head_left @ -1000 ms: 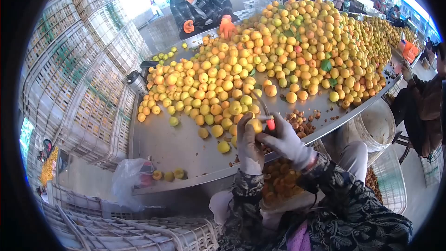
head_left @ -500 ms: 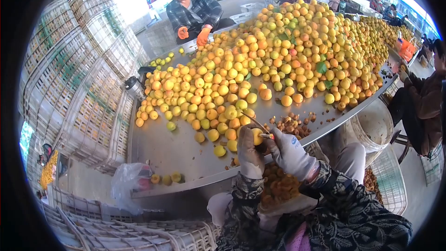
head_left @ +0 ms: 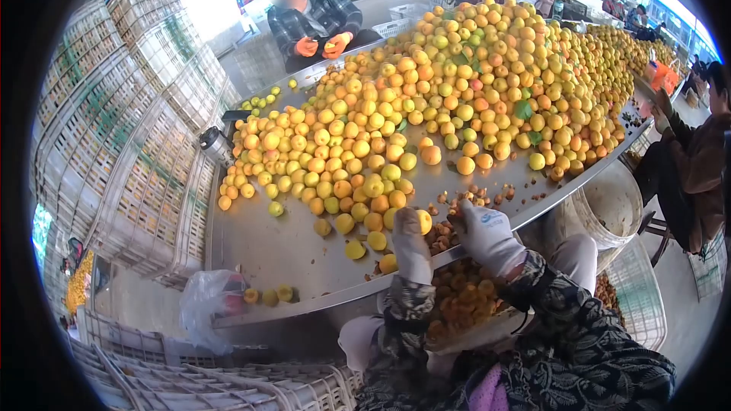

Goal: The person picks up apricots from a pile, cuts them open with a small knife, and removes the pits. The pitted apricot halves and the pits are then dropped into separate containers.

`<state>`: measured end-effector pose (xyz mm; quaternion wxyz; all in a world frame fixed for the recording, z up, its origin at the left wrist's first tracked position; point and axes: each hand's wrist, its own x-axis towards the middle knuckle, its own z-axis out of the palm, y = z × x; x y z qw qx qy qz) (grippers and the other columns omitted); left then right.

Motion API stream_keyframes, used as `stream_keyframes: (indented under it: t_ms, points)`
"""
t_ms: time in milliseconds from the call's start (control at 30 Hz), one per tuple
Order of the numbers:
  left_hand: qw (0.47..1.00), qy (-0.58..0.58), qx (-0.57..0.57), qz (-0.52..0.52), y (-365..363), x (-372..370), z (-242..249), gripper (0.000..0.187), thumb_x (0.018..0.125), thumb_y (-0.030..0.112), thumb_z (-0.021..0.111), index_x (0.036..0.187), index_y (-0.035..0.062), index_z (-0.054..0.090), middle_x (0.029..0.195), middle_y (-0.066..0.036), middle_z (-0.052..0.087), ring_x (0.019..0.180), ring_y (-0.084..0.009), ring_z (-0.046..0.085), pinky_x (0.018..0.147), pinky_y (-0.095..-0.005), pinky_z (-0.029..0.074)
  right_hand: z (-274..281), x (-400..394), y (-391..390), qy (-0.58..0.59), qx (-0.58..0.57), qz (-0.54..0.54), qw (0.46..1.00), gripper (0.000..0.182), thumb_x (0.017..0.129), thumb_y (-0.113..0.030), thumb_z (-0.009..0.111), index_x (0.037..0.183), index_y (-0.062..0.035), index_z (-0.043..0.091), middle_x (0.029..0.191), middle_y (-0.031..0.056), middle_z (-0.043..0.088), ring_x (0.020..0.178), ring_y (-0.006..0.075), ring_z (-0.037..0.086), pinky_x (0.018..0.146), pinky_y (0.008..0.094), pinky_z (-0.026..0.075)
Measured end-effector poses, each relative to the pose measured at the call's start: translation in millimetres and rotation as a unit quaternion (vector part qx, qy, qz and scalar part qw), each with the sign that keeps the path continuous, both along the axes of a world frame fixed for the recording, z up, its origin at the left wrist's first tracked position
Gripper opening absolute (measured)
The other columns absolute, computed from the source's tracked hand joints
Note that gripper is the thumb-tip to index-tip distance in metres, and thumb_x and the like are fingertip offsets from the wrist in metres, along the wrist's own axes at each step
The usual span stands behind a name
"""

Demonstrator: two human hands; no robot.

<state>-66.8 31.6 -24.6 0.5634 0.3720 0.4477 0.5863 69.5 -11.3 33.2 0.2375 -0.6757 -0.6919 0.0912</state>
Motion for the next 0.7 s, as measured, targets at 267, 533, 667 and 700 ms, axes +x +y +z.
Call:
stream_keyframes:
  t_ms: [267,533,667,700]
  points:
    - [0.899,-0.372,-0.092,-0.214,-5.5,-2.2,-1.9,0.059,0.099,0.053,0.037,0.122,0.0006,0.047,0.111,-0.018,0.056,0.103,-0.0346,0.057,0.091,-0.0496,0.047,-3.9,11.8,-27.9,0.085,0.001,0.098,0.991,0.025,0.086,-0.015,0.058,0.108,-0.0031,0.052,0.077,0.0218,0.063,0.077,0.0423,0.062,0.065,0.0480,0.048]
    - [0.978,-0.026,0.122,-0.169,-20.9,2.8,8.5,0.026,0.095,0.011,0.052,0.118,-0.0022,0.049,0.108,-0.015,0.059,0.094,-0.0279,0.060,0.081,-0.0394,0.053,-23.2,4.2,-32.1,0.121,-0.013,0.074,0.990,0.032,0.089,-0.015,0.058,0.118,-0.0026,0.053,0.080,0.0230,0.063,0.075,0.0426,0.063,0.061,0.0461,0.048]
    - [0.917,-0.331,0.025,-0.221,-23.7,14.6,21.5,0.042,0.101,0.037,0.046,0.119,0.0002,0.052,0.106,-0.013,0.064,0.094,-0.0227,0.063,0.083,-0.0363,0.052,-24.8,15.7,-29.0,0.144,0.027,0.067,0.987,0.031,0.092,-0.019,0.057,0.116,0.0001,0.053,0.076,0.0226,0.063,0.072,0.0416,0.063,0.060,0.0426,0.049]
    - [0.916,-0.330,0.028,-0.225,-21.7,15.6,21.6,0.042,0.101,0.037,0.046,0.119,0.0002,0.052,0.106,-0.013,0.064,0.094,-0.0227,0.063,0.083,-0.0363,0.052,-24.0,18.2,-27.8,0.172,0.045,0.061,0.982,0.031,0.093,-0.021,0.056,0.116,0.0010,0.053,0.075,0.0220,0.063,0.071,0.0414,0.063,0.060,0.0416,0.049]
